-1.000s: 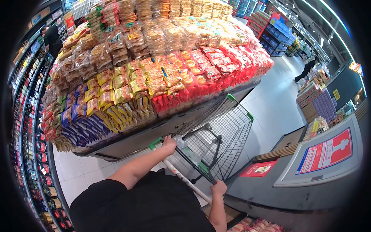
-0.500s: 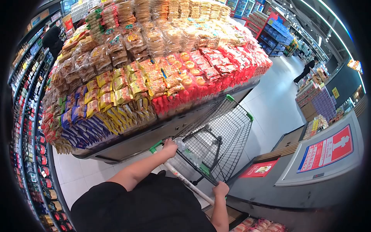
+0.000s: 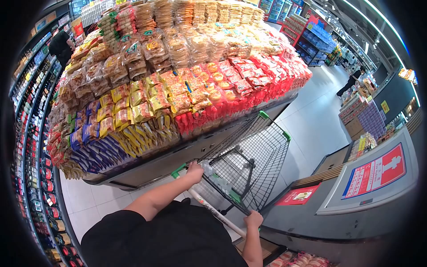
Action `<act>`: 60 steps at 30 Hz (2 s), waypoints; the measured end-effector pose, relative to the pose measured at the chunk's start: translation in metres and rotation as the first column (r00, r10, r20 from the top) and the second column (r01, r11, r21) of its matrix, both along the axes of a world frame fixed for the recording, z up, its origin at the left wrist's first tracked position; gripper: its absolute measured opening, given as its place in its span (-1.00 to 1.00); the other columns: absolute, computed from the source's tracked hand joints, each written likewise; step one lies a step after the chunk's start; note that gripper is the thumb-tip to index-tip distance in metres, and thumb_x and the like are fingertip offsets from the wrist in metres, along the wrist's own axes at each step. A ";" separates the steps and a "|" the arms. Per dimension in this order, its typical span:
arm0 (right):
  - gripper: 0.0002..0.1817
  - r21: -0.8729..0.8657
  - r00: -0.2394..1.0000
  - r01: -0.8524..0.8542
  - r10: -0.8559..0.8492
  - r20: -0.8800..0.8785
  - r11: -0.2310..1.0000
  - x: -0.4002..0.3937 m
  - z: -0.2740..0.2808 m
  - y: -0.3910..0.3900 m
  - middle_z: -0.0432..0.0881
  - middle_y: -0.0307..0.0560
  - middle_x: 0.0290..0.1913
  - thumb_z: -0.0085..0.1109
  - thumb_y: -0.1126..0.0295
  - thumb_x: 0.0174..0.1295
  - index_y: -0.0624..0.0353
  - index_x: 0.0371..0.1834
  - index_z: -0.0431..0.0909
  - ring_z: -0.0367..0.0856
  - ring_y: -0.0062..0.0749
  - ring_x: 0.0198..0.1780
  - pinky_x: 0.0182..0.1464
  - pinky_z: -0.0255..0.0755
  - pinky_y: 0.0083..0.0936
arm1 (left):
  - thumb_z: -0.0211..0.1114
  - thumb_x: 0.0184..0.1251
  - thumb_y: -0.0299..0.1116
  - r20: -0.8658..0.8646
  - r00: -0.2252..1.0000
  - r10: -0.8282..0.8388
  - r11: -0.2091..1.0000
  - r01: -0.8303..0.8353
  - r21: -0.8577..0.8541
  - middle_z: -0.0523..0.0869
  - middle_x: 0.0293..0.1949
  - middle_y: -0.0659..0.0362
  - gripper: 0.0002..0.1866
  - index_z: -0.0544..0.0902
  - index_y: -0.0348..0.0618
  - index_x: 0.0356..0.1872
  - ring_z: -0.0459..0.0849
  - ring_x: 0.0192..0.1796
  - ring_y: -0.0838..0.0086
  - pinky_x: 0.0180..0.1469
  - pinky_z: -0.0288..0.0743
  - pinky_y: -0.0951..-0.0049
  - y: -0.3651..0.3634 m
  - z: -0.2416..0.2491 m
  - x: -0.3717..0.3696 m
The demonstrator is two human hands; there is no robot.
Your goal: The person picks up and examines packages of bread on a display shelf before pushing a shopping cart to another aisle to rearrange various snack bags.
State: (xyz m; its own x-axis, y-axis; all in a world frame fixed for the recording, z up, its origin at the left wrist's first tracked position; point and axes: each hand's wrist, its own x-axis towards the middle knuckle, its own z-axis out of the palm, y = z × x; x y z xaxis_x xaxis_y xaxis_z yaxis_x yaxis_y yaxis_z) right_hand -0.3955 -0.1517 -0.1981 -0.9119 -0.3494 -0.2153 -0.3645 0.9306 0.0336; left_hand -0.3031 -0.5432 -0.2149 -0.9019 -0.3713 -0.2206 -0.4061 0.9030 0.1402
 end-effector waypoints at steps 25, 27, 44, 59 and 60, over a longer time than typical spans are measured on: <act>-0.79 -0.026 1.000 0.000 0.000 0.024 1.000 -0.009 0.001 -0.001 0.76 -0.02 -0.31 0.37 0.26 -0.17 0.04 -0.42 0.72 0.75 -0.09 -0.16 -0.08 0.61 -0.22 | 0.31 0.09 -0.43 0.073 0.997 -0.012 1.000 0.011 0.008 0.77 -0.02 0.09 -0.73 0.83 -0.07 -0.17 0.52 0.23 0.14 0.31 0.31 0.11 -0.001 0.008 -0.008; -0.78 -0.016 1.000 -0.001 0.001 0.019 1.000 -0.010 -0.002 0.001 0.76 -0.02 -0.32 0.40 0.23 -0.16 0.04 -0.42 0.73 0.75 -0.09 -0.17 -0.08 0.62 -0.21 | 0.30 0.10 -0.42 0.071 0.997 -0.016 1.000 0.016 0.006 0.77 -0.03 0.09 -0.73 0.83 -0.07 -0.17 0.53 0.22 0.14 0.31 0.31 0.10 0.000 0.011 -0.007; -0.71 -0.001 0.998 0.014 -0.014 0.059 1.000 -0.011 0.004 -0.004 0.77 -0.06 -0.30 0.40 0.22 -0.20 -0.03 -0.33 0.79 0.76 -0.13 -0.14 -0.05 0.62 -0.25 | 0.28 0.15 -0.36 0.069 0.997 -0.028 1.000 0.029 -0.011 0.76 -0.01 0.07 -0.75 0.83 -0.06 -0.18 0.52 0.23 0.12 0.33 0.32 0.08 -0.005 0.008 -0.012; -0.78 -0.006 0.999 -0.002 0.003 0.046 1.000 -0.013 0.003 -0.003 0.76 -0.06 -0.33 0.41 0.24 -0.19 0.02 -0.43 0.72 0.76 -0.13 -0.18 -0.12 0.63 -0.25 | 0.30 0.14 -0.37 0.059 0.998 -0.008 1.000 0.009 -0.015 0.76 -0.01 0.10 -0.74 0.83 -0.04 -0.15 0.53 0.22 0.16 0.30 0.33 0.15 -0.005 0.008 -0.015; -0.78 -0.007 0.999 -0.002 0.003 0.046 1.000 -0.014 0.000 -0.002 0.76 -0.06 -0.33 0.41 0.24 -0.19 0.02 -0.43 0.72 0.76 -0.13 -0.18 -0.12 0.63 -0.25 | 0.30 0.13 -0.37 0.058 0.998 -0.006 1.000 0.007 -0.013 0.76 -0.01 0.09 -0.73 0.83 -0.05 -0.15 0.53 0.23 0.16 0.30 0.33 0.15 -0.005 0.007 -0.015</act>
State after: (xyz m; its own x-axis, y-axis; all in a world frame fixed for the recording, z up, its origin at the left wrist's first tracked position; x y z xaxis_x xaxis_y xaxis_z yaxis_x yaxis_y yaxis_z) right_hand -0.4093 -0.1542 -0.1979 -0.9002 -0.3531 -0.2548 -0.3678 0.9299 0.0107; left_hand -0.3181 -0.5486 -0.2079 -0.8902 -0.3687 -0.2677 -0.4073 0.9073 0.1049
